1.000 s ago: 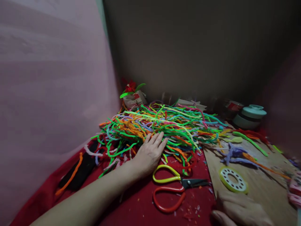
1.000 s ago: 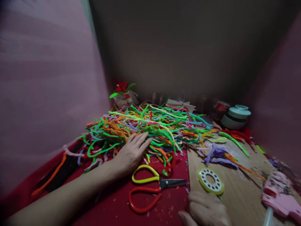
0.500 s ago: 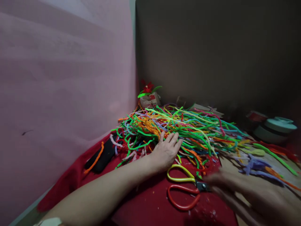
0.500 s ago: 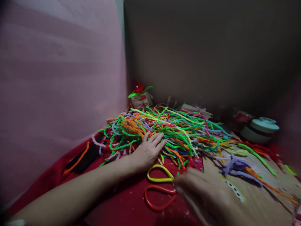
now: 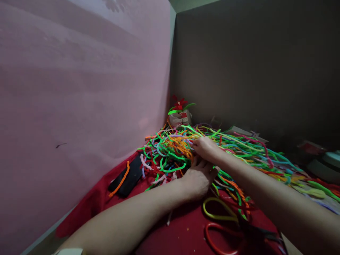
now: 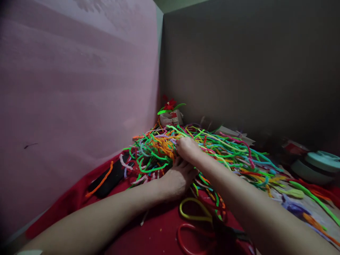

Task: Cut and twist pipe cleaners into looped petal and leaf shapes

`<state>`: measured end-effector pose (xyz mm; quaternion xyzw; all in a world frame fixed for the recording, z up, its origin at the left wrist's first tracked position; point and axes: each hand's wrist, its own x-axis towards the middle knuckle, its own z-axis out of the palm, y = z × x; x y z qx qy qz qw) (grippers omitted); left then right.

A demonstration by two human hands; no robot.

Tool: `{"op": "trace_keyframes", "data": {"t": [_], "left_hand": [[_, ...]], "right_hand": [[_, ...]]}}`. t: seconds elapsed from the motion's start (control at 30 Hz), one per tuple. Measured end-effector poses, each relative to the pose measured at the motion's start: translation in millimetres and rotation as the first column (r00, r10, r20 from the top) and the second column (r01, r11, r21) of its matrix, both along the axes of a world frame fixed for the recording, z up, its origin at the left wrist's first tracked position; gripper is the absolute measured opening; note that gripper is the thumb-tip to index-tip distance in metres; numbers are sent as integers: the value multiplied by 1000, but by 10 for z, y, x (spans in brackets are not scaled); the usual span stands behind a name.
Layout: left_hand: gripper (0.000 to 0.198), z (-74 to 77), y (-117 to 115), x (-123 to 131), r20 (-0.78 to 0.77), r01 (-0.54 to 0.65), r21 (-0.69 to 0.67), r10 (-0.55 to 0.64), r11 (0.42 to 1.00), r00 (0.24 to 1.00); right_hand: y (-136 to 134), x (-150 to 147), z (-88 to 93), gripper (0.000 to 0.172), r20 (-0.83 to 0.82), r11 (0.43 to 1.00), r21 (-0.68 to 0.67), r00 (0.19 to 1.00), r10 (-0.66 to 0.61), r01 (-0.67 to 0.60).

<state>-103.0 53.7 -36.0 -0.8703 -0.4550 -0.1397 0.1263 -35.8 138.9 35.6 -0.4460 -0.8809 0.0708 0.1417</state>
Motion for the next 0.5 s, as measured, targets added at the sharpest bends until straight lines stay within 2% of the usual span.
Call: {"op": "trace_keyframes", "data": {"t": [0.07,0.13,0.17,0.23,0.27,0.33,0.43,0.5], "left_hand": [[39,13,11,-19,18,24,-7,-24,1000,1000],[40,22,24,-30,39,40,-21,-39,999,998],[40,24,29,-32,60,42,-30,-40,999,997],[41,27,43,-31,128,50,-61,-42,997,991],[42,27,53,-28,177,58,-81,-43,995,983],[48,28,81,-19,302,69,-119,-30,991,953],[63,30,146,-7,502,73,-176,26,982,865],[69,38,193,-12,613,85,-236,80,968,786]], "right_hand": [[-4,133,115,29,-23,999,-41,999,27,-28],[11,288,263,36,-77,981,-159,992,97,-108],[30,365,338,34,-244,911,-343,959,146,-227],[85,504,473,31,-535,750,-538,843,50,-386],[116,561,528,33,-646,691,-564,763,-28,-452],[172,648,617,32,-822,614,-519,546,-166,-595],[204,716,712,31,-936,558,-334,196,-293,-760],[183,734,766,29,-940,540,-230,42,-337,-810]]}}
